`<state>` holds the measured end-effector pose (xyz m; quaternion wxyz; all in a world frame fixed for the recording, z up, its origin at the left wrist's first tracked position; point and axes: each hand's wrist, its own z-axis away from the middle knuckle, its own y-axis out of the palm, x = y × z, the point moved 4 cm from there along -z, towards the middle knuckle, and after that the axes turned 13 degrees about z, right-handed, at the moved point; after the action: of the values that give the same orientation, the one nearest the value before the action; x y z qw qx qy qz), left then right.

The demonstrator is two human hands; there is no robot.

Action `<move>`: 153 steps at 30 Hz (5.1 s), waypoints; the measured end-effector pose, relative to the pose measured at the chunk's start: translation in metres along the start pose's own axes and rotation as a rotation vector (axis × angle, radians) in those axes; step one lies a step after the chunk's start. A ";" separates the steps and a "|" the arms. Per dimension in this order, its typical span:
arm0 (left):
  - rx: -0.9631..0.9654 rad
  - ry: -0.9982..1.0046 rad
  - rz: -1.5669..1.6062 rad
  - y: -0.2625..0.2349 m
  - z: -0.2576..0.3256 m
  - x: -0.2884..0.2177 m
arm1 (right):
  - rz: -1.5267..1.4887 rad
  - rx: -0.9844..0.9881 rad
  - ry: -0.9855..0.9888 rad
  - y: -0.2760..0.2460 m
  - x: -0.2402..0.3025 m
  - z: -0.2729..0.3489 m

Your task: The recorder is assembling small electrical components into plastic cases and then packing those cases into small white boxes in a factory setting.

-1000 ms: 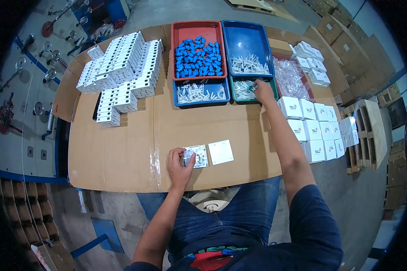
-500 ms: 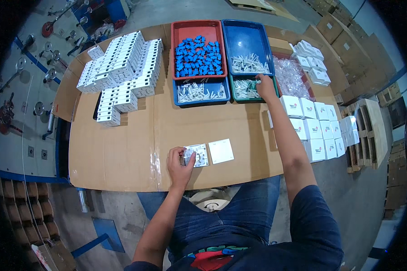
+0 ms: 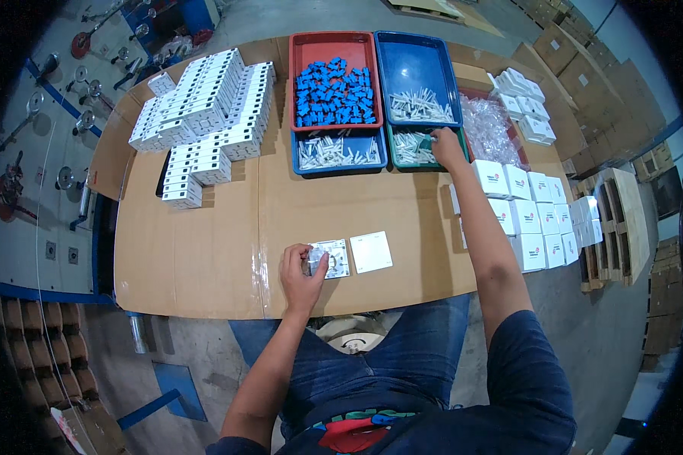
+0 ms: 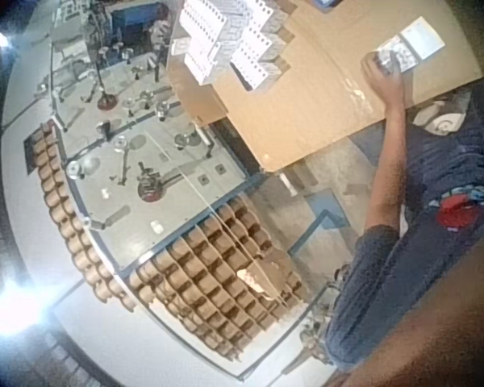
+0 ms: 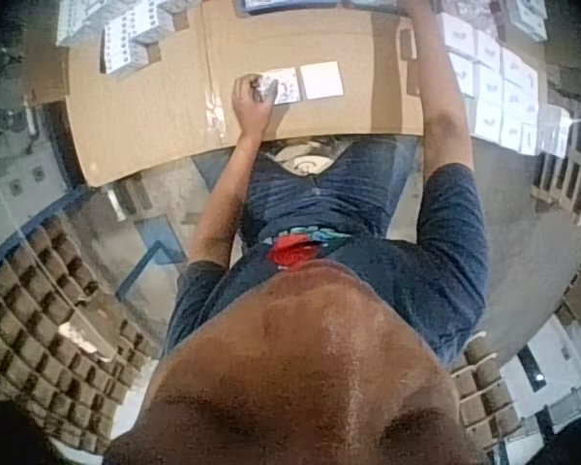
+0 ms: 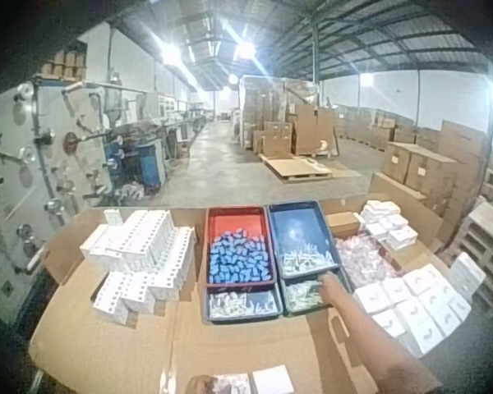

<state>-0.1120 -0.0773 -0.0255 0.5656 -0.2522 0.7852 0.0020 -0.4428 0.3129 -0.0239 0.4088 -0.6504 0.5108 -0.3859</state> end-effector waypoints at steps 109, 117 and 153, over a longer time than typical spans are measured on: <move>0.141 0.269 0.098 0.005 0.032 -0.023 | -1.106 0.422 0.144 -0.085 0.239 0.242; 0.078 0.174 0.031 -0.001 0.029 -0.023 | -0.611 0.138 0.023 -0.060 0.205 0.109; 0.000 0.075 0.170 0.004 0.022 -0.020 | -1.104 0.342 0.430 -0.087 0.202 0.246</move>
<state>-0.0894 -0.0592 -0.0169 0.5336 -0.1847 0.8243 0.0406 -0.1496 0.1613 -0.0167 0.1351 -0.6515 0.1004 -0.7397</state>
